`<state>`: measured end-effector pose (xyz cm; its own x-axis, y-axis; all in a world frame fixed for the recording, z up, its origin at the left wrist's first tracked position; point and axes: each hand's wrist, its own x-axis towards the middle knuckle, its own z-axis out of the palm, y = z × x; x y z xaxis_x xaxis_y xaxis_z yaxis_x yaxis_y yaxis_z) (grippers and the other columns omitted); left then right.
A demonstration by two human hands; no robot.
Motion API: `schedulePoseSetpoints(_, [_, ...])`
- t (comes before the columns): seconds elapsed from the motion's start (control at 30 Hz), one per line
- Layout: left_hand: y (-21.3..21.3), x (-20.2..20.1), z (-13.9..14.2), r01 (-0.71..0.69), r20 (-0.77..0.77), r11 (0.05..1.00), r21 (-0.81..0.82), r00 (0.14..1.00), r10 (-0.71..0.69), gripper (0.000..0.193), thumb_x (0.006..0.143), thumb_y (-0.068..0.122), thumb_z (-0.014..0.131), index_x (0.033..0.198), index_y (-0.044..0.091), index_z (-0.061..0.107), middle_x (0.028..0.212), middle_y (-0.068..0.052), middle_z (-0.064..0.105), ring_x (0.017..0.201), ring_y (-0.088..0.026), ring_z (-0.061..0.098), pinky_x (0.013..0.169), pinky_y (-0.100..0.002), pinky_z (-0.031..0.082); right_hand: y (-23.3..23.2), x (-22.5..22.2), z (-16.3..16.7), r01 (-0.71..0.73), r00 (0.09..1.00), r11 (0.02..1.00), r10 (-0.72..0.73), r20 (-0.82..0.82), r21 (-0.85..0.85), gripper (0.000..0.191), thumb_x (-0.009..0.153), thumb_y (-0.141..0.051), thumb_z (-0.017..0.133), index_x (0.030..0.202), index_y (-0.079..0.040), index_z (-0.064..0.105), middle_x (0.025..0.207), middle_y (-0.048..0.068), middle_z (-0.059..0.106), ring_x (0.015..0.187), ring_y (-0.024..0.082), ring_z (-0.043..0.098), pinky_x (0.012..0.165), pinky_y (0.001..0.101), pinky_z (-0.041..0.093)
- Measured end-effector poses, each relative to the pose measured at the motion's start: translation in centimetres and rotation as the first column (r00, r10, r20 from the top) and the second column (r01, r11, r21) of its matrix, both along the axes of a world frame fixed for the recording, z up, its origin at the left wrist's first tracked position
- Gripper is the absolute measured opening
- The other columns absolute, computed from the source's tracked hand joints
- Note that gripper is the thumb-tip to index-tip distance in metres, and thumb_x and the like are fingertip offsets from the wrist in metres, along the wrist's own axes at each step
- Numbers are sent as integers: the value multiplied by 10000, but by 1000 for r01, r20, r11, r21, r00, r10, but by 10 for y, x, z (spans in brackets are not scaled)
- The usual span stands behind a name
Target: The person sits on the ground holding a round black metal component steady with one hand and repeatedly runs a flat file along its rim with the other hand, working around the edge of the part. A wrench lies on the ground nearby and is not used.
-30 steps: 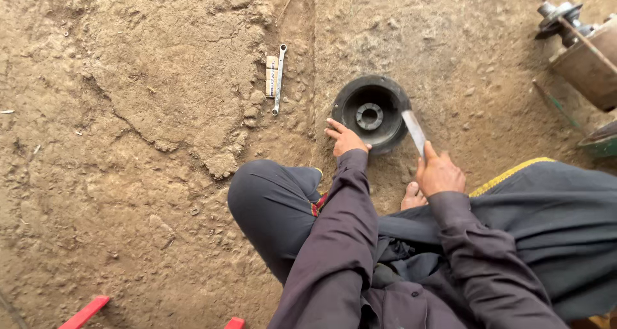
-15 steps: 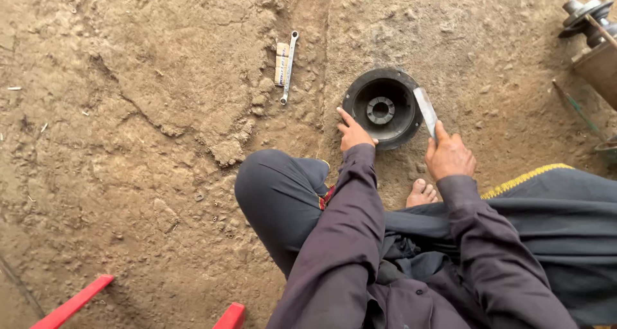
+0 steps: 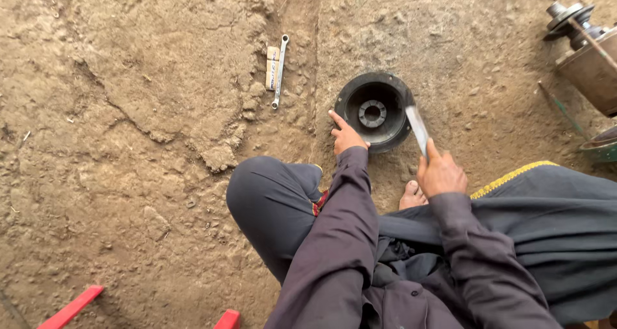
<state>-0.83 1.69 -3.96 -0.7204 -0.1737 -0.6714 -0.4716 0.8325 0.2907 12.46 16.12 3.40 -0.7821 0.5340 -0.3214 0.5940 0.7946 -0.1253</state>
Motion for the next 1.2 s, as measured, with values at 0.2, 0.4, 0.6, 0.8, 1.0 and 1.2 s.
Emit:
schedulePoseSetpoints(0.2, [3, 4, -1, -27, -18, 1000, 15, 999, 27, 1537, 628, 182, 990, 1632, 192, -175, 1370, -233, 526, 1105, -385, 679, 895, -469, 566, -1, 3, 3, 35, 998, 999, -33, 56, -36, 528, 1008, -397, 557, 1521, -273, 525, 989, 238, 652, 854, 483, 686, 743, 582, 550])
schedulePoseSetpoints(0.4, [3, 7, -1, -35, -6, 999, -3, 999, 35, 1545, 629, 207, 1005, 1614, 153, -183, 1397, -252, 496, 1101, -397, 676, 889, -458, 572, 0, 8, 2, 32, 999, 998, -34, -39, -59, 495, 1022, -381, 573, 1501, -258, 575, 1011, 249, 658, 883, 498, 678, 762, 592, 546])
schedulePoseSetpoints(0.6, [3, 10, 1, -9, -1, 1000, -9, 1000, 9, 1540, 646, 260, 989, 1636, 133, -183, 1354, -246, 538, 1069, -374, 703, 877, -421, 596, -3, 15, -4, 31, 1000, 999, -31, 5, -25, 527, 925, -384, 614, 1446, -309, 591, 1030, 242, 661, 849, 486, 690, 777, 596, 544])
schedulePoseSetpoints(0.8, [0, 9, 1, -26, -10, 1000, 5, 1000, 26, 1530, 645, 230, 996, 1621, 147, -180, 1366, -247, 524, 1090, -381, 684, 883, -439, 583, -2, 9, -4, 42, 994, 999, -45, -97, -29, 485, 1011, -381, 585, 1482, -269, 586, 1032, 240, 673, 892, 496, 678, 780, 598, 541])
schedulePoseSetpoints(1.0, [0, 6, 1, -36, -5, 999, 16, 999, 36, 1523, 652, 235, 991, 1619, 140, -181, 1373, -255, 518, 1086, -392, 686, 876, -448, 589, 0, 4, -5, 55, 998, 998, -56, -32, -42, 495, 1011, -393, 578, 1494, -289, 576, 1011, 244, 674, 894, 494, 676, 785, 596, 541])
schedulePoseSetpoints(1.2, [-1, 7, 0, -33, 1, 999, 20, 999, 33, 1536, 637, 215, 990, 1631, 145, -179, 1360, -243, 536, 1089, -393, 691, 887, -449, 584, 2, 6, -9, -4, 999, 1000, 4, -34, 2, 554, 944, -378, 613, 1485, -266, 563, 1019, 243, 667, 893, 482, 678, 756, 592, 544])
